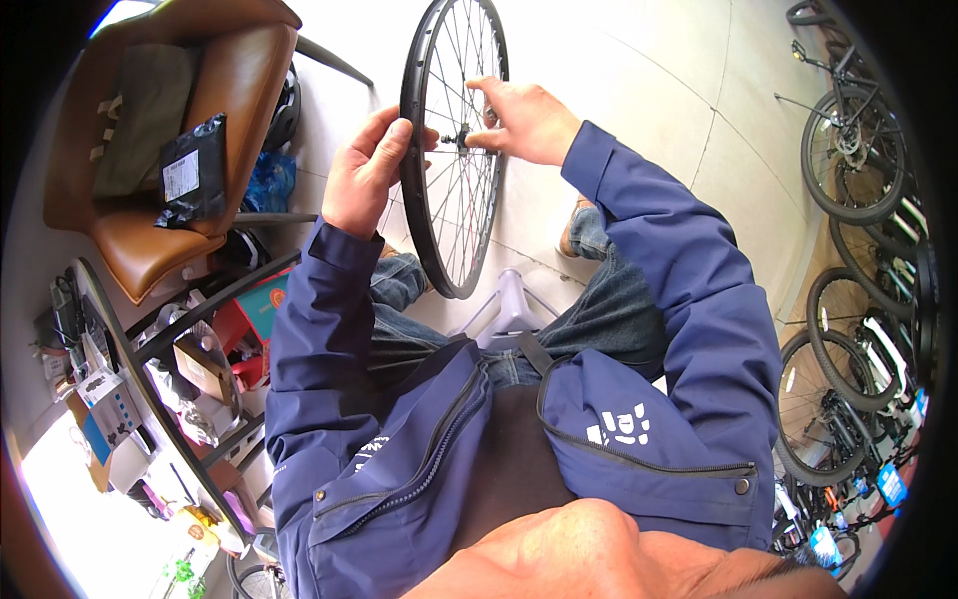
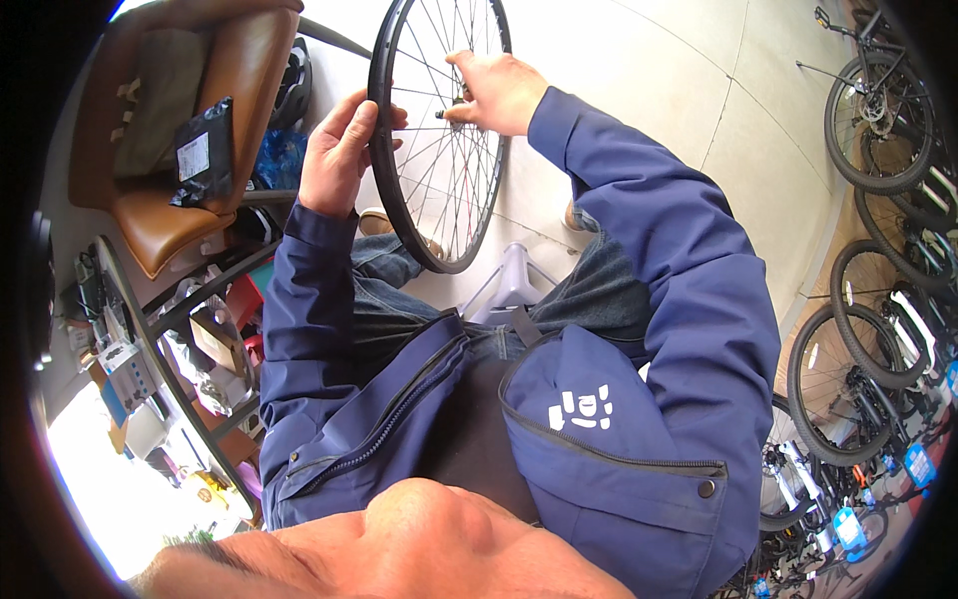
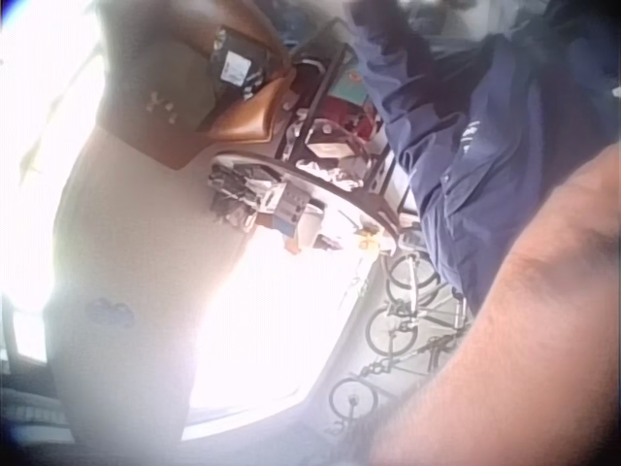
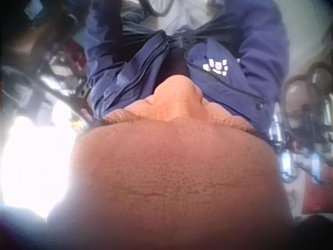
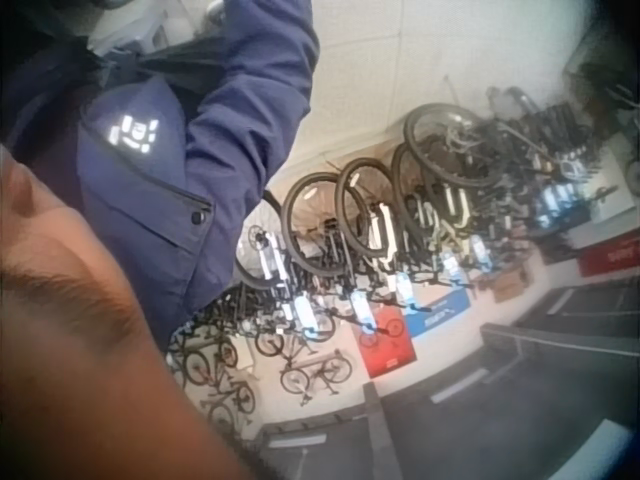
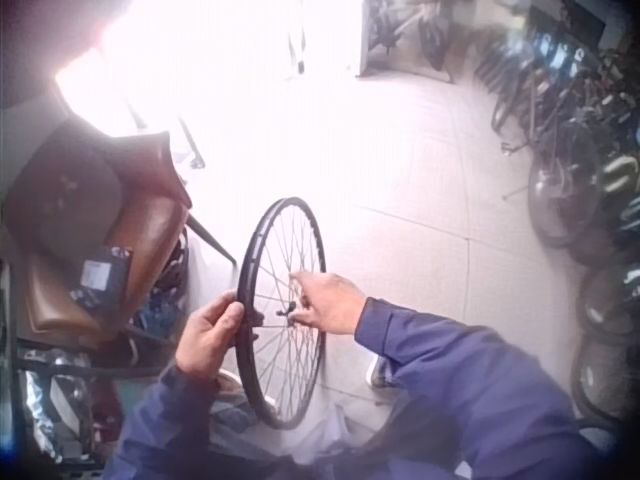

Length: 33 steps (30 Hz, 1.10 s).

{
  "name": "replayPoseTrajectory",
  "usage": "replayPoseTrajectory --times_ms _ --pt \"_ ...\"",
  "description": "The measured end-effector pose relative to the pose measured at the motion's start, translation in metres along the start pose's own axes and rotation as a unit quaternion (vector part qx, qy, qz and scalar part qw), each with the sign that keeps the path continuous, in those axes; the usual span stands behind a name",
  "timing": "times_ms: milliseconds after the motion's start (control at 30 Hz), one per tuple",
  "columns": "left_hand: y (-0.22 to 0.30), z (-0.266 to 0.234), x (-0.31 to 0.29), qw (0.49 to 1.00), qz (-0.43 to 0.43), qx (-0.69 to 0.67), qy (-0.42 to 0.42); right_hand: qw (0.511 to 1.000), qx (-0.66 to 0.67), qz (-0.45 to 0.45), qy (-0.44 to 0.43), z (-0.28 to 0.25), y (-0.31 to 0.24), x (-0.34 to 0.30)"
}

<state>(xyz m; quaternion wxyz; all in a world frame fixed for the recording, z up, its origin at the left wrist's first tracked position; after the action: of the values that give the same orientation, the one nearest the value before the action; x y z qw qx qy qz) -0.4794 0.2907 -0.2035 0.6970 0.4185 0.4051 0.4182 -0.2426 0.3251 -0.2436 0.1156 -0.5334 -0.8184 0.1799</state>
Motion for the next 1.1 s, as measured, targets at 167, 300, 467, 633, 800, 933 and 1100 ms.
replayPoseTrajectory --times_ms 167,300,467,633,800,933,1100 --pt "0.004 -0.013 0.001 1.0 0.002 0.004 0.024 0.998 0.042 0.004 0.041 -0.02 0.016 -0.004" --pt "0.008 -0.025 0.001 0.999 0.007 0.012 0.036 0.996 0.073 0.017 0.039 -0.031 0.021 -0.011" --pt "0.01 -0.035 0.001 0.998 0.008 0.013 0.056 0.989 0.143 0.045 0.001 -0.042 0.022 -0.02" --pt "0.01 -0.037 0.003 0.998 0.009 0.002 0.058 0.988 0.143 0.052 0.023 -0.048 0.023 -0.02" --pt "0.01 -0.037 0.003 0.999 0.006 0.015 0.05 0.991 0.122 0.038 0.038 -0.047 0.024 -0.019" --pt "0.009 -0.036 0.003 0.998 0.007 -0.003 0.056 0.992 0.115 0.033 0.043 -0.048 0.024 -0.02" --pt "0.009 -0.036 0.001 0.999 0.002 0.017 0.049 0.991 0.118 0.038 0.051 -0.048 0.024 -0.02"
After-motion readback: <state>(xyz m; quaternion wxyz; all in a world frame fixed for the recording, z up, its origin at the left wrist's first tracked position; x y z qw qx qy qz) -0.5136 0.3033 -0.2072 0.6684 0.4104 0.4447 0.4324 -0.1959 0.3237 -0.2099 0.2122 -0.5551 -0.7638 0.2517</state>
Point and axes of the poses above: each hand's wrist, its own x-axis towards the middle knuckle, its own z-axis out of the palm, y = z × x, the point moved 3 cm from there along x, towards the middle knuckle, and after that the axes turned 11 degrees about -x, right-handed, at the moved point
